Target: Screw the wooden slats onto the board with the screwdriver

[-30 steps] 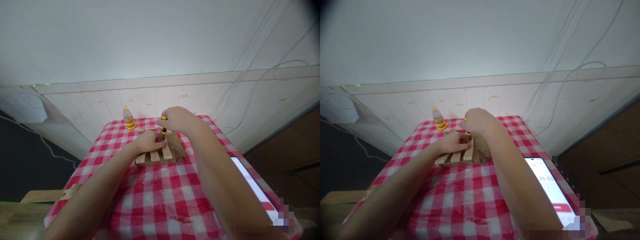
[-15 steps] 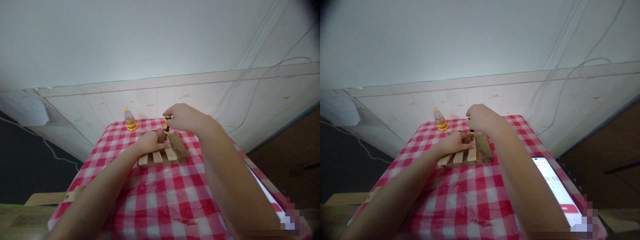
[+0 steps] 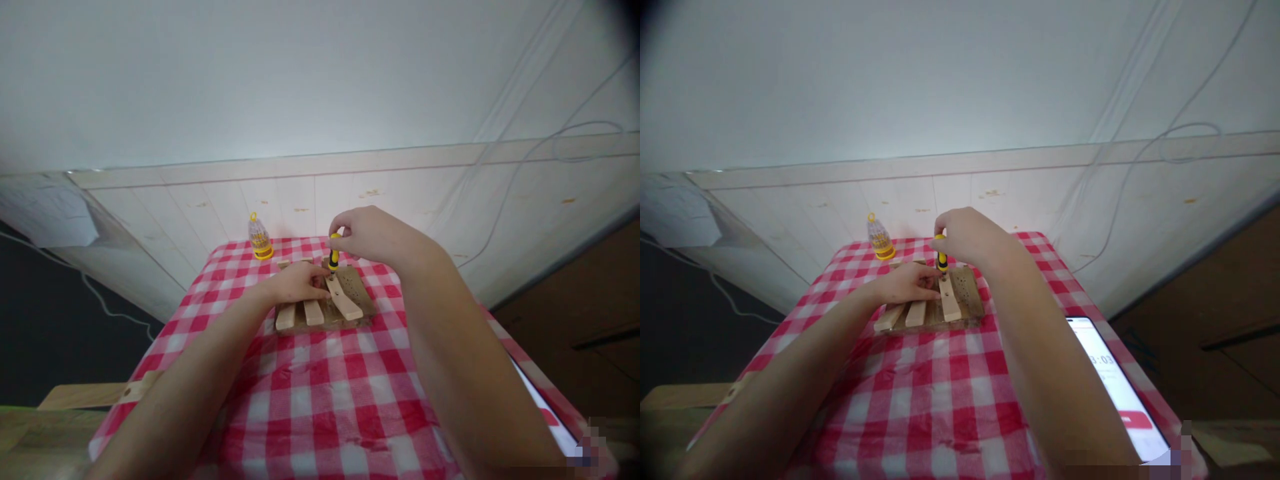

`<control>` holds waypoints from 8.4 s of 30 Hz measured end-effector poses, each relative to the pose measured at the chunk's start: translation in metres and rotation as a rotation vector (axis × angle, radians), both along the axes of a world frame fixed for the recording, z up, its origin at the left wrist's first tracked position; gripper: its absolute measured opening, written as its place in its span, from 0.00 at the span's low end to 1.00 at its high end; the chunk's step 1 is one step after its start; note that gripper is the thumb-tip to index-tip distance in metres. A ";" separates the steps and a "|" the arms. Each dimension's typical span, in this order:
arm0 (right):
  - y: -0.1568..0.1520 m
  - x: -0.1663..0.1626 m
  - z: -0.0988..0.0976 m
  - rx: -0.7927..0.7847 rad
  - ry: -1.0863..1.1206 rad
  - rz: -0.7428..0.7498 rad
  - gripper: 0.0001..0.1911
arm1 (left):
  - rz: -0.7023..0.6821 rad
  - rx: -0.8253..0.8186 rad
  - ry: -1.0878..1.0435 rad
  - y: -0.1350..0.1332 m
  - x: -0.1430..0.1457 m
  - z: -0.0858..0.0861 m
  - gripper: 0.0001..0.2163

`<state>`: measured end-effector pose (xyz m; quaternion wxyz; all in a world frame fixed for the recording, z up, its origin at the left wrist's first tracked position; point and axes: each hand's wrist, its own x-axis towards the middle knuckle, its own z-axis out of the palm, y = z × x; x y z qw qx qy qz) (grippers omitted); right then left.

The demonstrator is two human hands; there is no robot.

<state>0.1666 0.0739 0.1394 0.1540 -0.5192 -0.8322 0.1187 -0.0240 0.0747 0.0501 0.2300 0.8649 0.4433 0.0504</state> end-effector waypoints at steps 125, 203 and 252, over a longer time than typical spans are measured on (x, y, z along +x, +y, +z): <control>0.005 -0.005 -0.005 0.070 -0.054 0.010 0.21 | 0.064 0.075 0.040 -0.005 0.008 -0.002 0.13; -0.073 0.027 0.057 0.396 0.024 -0.280 0.15 | -0.008 0.008 0.053 0.000 0.000 -0.001 0.22; -0.063 0.028 0.056 0.175 -0.092 -0.203 0.15 | 0.016 0.057 0.216 -0.008 0.009 0.006 0.25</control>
